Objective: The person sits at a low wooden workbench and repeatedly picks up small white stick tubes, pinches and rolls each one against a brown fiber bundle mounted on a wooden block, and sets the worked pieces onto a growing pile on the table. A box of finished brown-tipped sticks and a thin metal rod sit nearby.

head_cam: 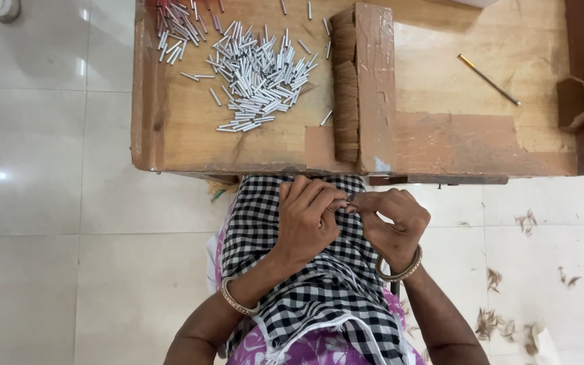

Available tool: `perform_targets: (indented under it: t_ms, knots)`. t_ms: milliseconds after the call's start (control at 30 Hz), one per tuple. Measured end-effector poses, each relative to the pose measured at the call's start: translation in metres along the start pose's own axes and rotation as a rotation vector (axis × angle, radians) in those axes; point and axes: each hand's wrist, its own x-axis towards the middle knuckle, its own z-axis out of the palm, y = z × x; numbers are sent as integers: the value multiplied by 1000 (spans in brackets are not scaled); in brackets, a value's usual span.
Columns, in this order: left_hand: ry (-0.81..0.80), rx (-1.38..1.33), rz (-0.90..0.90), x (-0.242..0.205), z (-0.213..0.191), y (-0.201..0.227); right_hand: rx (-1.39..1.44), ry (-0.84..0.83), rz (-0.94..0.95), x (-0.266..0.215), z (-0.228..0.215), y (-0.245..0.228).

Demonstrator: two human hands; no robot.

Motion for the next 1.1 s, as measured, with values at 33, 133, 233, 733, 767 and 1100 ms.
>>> perform_targets:
  t_ms: [33,133,233,733,767,1100]
  knots:
    - [-19,-22,-6,-1,1,-1,-27,-28,-19,1,-3,2]
    - [-33,-59,-17,11,-2,2,-181,-4,-84,15,-19,11]
    - [-41,-40,-29,15,0,4,-408,73,-156,29,-24,20]
    - [-62,151,-47,39,11,-12,-582,-224,-206,46,15,16]
    - [-61,181,-35,41,14,-15,-547,-218,-205,46,15,18]
    - [-55,167,-25,53,5,-12,-413,-58,-240,35,3,16]
